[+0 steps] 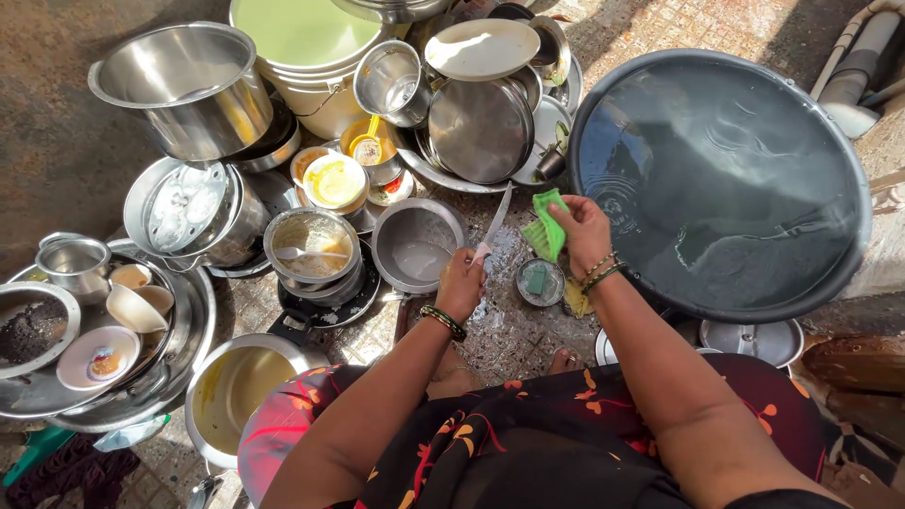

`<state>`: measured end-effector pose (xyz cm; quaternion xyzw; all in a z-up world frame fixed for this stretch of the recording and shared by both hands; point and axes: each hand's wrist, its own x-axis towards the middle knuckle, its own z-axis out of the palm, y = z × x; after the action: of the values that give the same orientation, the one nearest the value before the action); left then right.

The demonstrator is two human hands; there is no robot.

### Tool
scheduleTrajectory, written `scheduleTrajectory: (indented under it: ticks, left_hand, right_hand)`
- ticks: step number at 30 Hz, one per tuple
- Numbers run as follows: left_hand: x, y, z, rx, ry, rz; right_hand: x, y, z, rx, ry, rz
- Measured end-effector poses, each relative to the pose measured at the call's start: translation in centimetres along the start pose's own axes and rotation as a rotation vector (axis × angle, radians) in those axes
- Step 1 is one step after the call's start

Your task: Washing a metal pressure cooker pot using a sponge and dish soap.

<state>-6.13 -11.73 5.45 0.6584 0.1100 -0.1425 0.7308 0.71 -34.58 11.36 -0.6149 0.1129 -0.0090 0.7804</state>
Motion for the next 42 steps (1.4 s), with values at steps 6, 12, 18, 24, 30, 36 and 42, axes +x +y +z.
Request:
scheduleTrajectory:
  ticks: [6, 12, 18, 24, 30, 36, 42]
  left_hand:
    - [-2.1, 2.4, -0.3, 0.440, 0.110, 0.287]
    - [-2.6, 3.2, -1.0, 0.351, 0.008, 0.164]
    - [-3.6, 4.7, -0.6, 0.288, -0.067, 0.041]
    - [-2.2, 3.1, 0.0, 0.188, 0.027, 0.151]
    - [0.3, -2.3, 0.6, 0.578, 0.174, 0.705]
    - [-2.7, 7.1, -2.6, 0.439, 0.214, 0.323]
    - [1.2, 2.3, -5.4, -0.157, 0.101, 0.065]
  right_hand:
    - [-3.9, -2.7, 6.8, -0.932, -0.115, -0.682]
    - [-5.9, -2.7, 7.8, -0.939, -0.078, -0.623]
    - [3.2, 1.0, 0.9, -0.955, 0.347, -0.602]
    - [1.0, 7.5, -0.8, 0.275, 0.015, 0.212]
    - [-2.9, 11.5, 7.4, -0.014, -0.174, 0.068]
    - [-6.0, 4.6, 7.9, -1.181, -0.254, -0.368]
    - [-9.9, 1.5, 8.8, -1.261, -0.428, -0.769]
